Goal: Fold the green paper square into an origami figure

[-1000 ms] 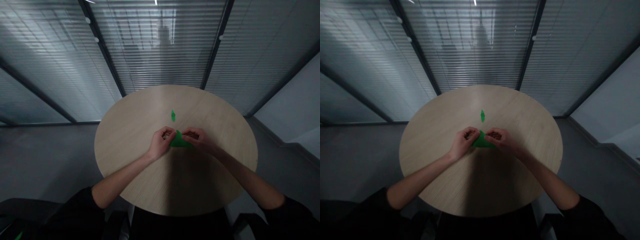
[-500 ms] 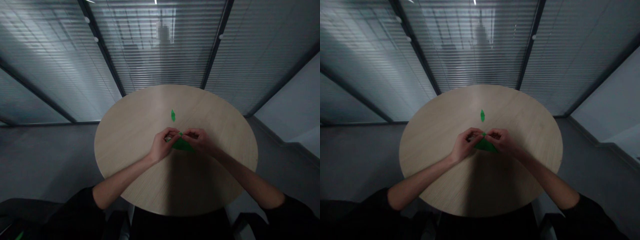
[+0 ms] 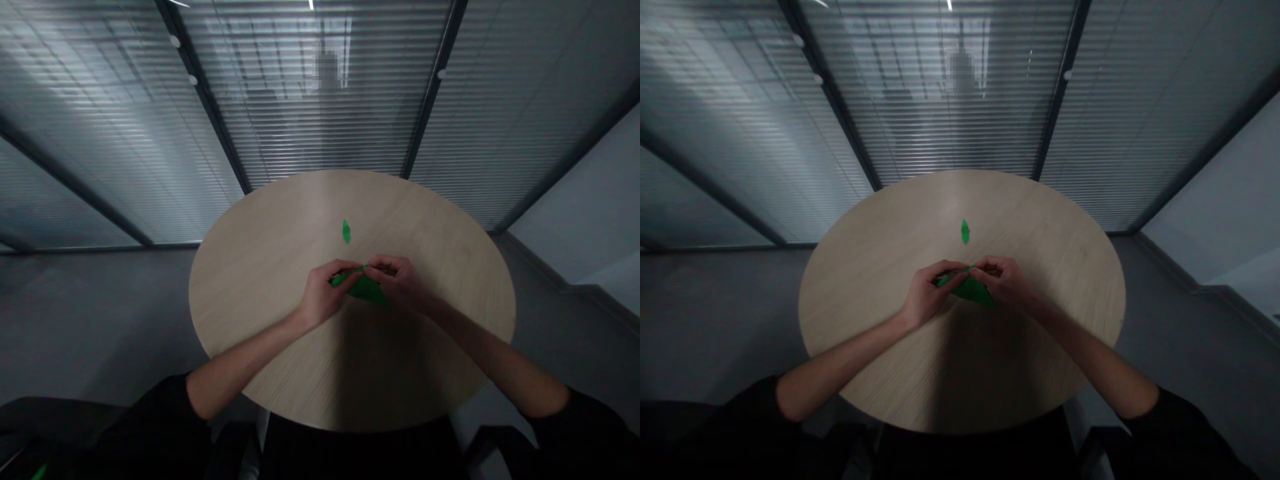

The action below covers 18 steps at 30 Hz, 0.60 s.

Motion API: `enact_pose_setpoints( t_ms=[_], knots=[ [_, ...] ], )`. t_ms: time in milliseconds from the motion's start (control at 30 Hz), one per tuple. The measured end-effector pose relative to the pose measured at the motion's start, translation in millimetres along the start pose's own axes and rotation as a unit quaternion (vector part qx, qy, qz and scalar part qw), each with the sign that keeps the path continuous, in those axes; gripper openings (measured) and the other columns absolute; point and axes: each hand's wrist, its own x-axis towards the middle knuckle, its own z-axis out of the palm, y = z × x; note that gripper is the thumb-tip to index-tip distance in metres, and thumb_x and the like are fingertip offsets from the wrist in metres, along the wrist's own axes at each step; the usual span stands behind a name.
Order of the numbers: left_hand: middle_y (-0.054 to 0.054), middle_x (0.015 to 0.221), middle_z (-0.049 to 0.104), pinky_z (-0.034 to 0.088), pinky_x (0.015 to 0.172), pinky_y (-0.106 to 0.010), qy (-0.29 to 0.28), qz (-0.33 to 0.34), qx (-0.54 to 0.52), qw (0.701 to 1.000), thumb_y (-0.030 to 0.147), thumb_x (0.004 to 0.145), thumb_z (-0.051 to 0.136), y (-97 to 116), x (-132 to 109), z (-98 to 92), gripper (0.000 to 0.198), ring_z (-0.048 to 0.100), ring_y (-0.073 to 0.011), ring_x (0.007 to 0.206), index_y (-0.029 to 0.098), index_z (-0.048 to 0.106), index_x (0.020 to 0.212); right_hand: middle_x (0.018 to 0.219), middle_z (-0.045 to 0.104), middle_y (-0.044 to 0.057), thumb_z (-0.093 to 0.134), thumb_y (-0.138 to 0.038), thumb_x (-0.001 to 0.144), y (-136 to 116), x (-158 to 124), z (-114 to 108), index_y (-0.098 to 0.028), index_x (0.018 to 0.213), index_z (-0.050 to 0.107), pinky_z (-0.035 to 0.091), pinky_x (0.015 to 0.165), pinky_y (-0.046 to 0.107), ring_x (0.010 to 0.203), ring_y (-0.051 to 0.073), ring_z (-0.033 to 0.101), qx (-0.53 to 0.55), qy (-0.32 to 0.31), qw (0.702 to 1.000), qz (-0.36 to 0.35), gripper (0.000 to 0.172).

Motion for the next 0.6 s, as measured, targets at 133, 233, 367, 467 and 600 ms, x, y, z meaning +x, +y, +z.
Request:
enact_pose_setpoints(
  t_ms=[133,233,367,467,600],
  knots=[
    [-0.008,0.100,0.082,0.060,0.083,-0.035,-0.009,-0.004,0.009,1.000,0.027,0.094,0.072,2.5,-0.4,-1.0,0.014,0.076,-0.0219,0.091,0.019,0.079,0.103,0.071,0.067,0.002,0.073,-0.046,0.084,-0.3,-0.2,-0.1,-0.019,0.078,0.072,0.045,0.058,0.026,0.064,0.014,0.058,-0.008,0.008,1.000,-0.005,0.028],
    [-0.008,0.100,0.082,0.060,0.083,-0.035,-0.010,-0.007,0.013,1.000,0.028,0.094,0.072,3.3,-0.5,-1.6,0.015,0.076,-0.0222,0.091,0.019,0.080,0.104,0.071,0.066,0.002,0.072,-0.047,0.084,-0.6,-0.4,0.2,-0.019,0.077,0.072,0.045,0.058,0.026,0.064,0.014,0.057,-0.012,0.012,1.000,-0.003,0.029],
    [-0.008,0.100,0.082,0.059,0.084,-0.035,-0.013,-0.004,0.016,1.000,0.027,0.094,0.072,2.1,-0.5,-1.7,0.015,0.076,-0.0219,0.091,0.019,0.080,0.104,0.069,0.066,0.001,0.072,-0.047,0.084,-1.3,-0.5,0.3,-0.019,0.076,0.072,0.045,0.057,0.026,0.063,0.014,0.056,-0.024,0.017,1.000,-0.003,0.029],
    [-0.008,0.099,0.082,0.060,0.083,-0.035,-0.010,-0.002,0.018,1.000,0.026,0.094,0.072,0.7,-0.5,-1.3,0.014,0.076,-0.0217,0.091,0.019,0.080,0.103,0.068,0.064,0.001,0.072,-0.046,0.085,-1.4,-0.7,0.5,-0.019,0.075,0.071,0.044,0.056,0.025,0.062,0.014,0.055,-0.026,0.018,0.999,-0.005,0.029],
    [-0.008,0.099,0.082,0.060,0.083,-0.035,-0.012,0.000,0.017,1.000,0.026,0.094,0.072,0.4,-0.3,-1.2,0.014,0.076,-0.0216,0.090,0.019,0.080,0.104,0.070,0.065,0.001,0.071,-0.047,0.085,-0.8,-0.4,1.0,-0.019,0.076,0.071,0.045,0.057,0.026,0.063,0.014,0.056,-0.016,0.019,1.000,-0.002,0.030]
  ],
)
